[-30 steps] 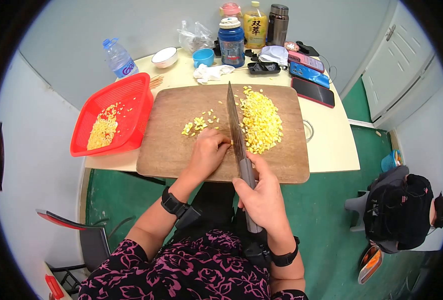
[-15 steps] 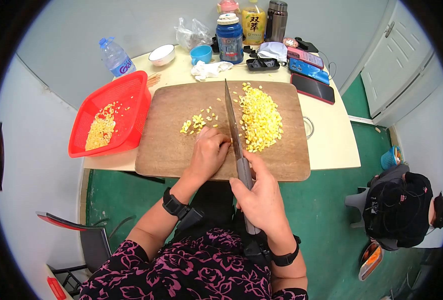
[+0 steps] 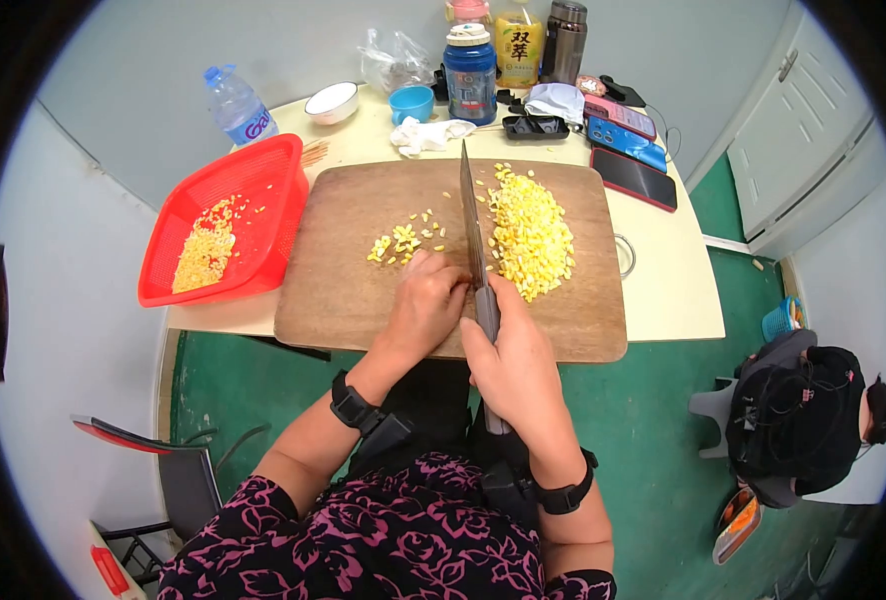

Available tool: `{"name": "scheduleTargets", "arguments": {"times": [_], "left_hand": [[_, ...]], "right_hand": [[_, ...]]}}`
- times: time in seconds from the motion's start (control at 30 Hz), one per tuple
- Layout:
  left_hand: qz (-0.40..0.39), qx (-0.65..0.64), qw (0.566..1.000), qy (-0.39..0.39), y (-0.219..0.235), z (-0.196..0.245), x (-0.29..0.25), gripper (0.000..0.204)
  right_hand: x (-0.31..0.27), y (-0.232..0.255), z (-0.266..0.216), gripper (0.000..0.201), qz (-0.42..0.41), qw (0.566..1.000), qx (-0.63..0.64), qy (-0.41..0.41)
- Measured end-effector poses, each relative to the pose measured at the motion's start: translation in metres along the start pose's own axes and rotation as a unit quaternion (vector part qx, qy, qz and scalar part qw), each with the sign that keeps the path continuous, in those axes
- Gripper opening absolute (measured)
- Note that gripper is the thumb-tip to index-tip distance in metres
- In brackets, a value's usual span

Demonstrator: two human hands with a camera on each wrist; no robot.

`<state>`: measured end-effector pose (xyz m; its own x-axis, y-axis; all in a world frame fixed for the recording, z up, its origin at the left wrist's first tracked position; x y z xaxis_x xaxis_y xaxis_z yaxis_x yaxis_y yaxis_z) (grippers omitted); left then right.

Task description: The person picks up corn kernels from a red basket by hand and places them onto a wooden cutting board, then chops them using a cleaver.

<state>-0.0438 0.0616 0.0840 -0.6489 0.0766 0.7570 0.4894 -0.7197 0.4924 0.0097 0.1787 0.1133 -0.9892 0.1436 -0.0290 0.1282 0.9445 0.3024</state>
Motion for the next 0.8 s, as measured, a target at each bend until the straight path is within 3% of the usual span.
{"name": "scheduleTargets", "arguments": {"times": [0.13,0.23,0.33,0.47,0.63,0.73,0.8], "left_hand": [[0.007,-0.013,1.0,-0.003,0.002,0.002,0.0,0.004],[-0.012,-0.009,1.0,-0.006,0.0,0.003,-0.001,0.005],[-0.02,-0.028,0.999,0.014,-0.003,-0.001,-0.003,0.015],[0.033,-0.046,0.997,0.051,-0.001,-0.009,0.001,0.014],[0.116,0.032,0.985,0.121,0.054,-0.051,0.017,0.013],[0.001,0.156,0.976,0.151,0.064,-0.089,0.012,0.012],[-0.043,0.126,0.978,0.161,0.058,-0.094,0.011,0.013]], "right_hand": [[0.025,-0.003,0.0,0.049,-0.004,0.999,0.047,-0.001],[0.04,0.004,0.009,0.05,0.038,0.994,0.104,-0.007],[0.038,0.016,0.008,0.051,0.054,0.99,0.13,-0.017],[0.018,0.031,0.003,0.052,0.048,0.984,0.172,-0.028],[-0.001,0.027,0.004,0.052,0.013,0.973,0.223,-0.054],[-0.005,0.015,0.014,0.051,-0.016,0.966,0.245,-0.075],[-0.007,0.012,0.023,0.051,-0.017,0.964,0.253,-0.081]]}}
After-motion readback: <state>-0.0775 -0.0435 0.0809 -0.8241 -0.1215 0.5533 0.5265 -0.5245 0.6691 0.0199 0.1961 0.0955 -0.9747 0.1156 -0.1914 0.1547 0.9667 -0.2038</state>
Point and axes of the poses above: each hand's wrist, its own x-axis towards the middle knuckle, its own y-axis out of the back of the hand, z = x × y, the point moved 8 cm from there along x, towards the middle knuckle, and after that the axes turned 12 degrees about z, right-handed, at the moved point
